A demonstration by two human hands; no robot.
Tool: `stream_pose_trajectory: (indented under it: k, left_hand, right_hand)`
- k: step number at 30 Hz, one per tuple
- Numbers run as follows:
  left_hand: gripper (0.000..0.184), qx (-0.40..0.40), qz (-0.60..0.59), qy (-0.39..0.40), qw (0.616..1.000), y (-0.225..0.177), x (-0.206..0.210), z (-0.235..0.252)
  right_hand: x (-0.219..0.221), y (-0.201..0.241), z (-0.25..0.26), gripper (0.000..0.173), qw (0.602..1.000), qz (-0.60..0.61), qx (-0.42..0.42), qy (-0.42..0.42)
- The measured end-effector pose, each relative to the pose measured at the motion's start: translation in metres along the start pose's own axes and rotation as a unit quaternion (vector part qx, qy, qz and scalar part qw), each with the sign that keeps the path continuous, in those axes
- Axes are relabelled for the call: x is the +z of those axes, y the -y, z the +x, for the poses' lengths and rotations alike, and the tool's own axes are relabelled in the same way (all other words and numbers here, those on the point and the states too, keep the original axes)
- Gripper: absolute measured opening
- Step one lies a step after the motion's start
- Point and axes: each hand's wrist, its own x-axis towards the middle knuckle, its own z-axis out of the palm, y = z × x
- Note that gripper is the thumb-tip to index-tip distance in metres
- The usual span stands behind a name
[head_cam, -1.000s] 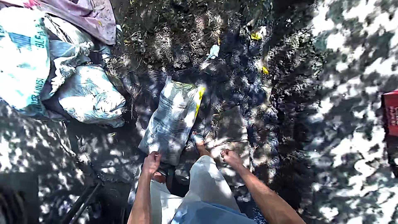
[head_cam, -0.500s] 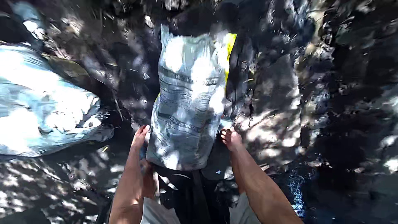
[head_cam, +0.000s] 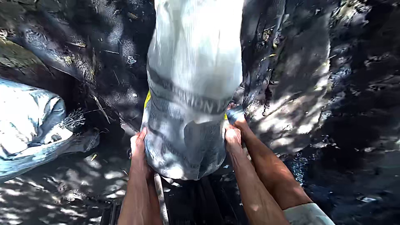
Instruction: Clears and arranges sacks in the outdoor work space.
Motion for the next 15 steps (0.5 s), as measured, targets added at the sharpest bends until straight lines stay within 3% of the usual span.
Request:
stream_pose_trajectory:
  k: [2, 4, 6, 8, 11, 15]
  left_hand:
    - [0.031, -0.001, -0.127, -0.018, 0.992, 0.012, -0.006, -0.035]
    - [0.03, -0.002, -0.196, -0.043, 0.98, 0.006, 0.005, -0.037]
    - [0.036, -0.013, -0.173, -0.069, 0.982, -0.014, 0.02, -0.034]
    - [0.044, 0.005, -0.15, -0.091, 0.985, -0.017, 0.03, -0.024]
    - [0.045, 0.016, -0.13, -0.096, 0.987, 0.01, 0.019, -0.052]
    - [0.042, -0.026, -0.17, -0.11, 0.979, 0.016, 0.019, -0.054]
  right_hand:
    - [-0.014, -0.006, -0.007, 0.034, 0.996, 0.071, -0.035, -0.033]
    - [-0.004, 0.003, 0.029, 0.037, 0.994, 0.097, -0.052, -0.015]
    - [0.013, 0.003, 0.064, 0.048, 0.998, 0.05, -0.032, 0.0]
    - [0.013, 0.011, 0.064, 0.054, 0.999, 0.036, -0.034, 0.008]
    - [-0.005, -0.011, 0.039, 0.05, 0.997, 0.063, -0.041, -0.019]
    - [0.0, -0.016, 0.049, 0.05, 0.991, 0.128, 0.001, -0.033]
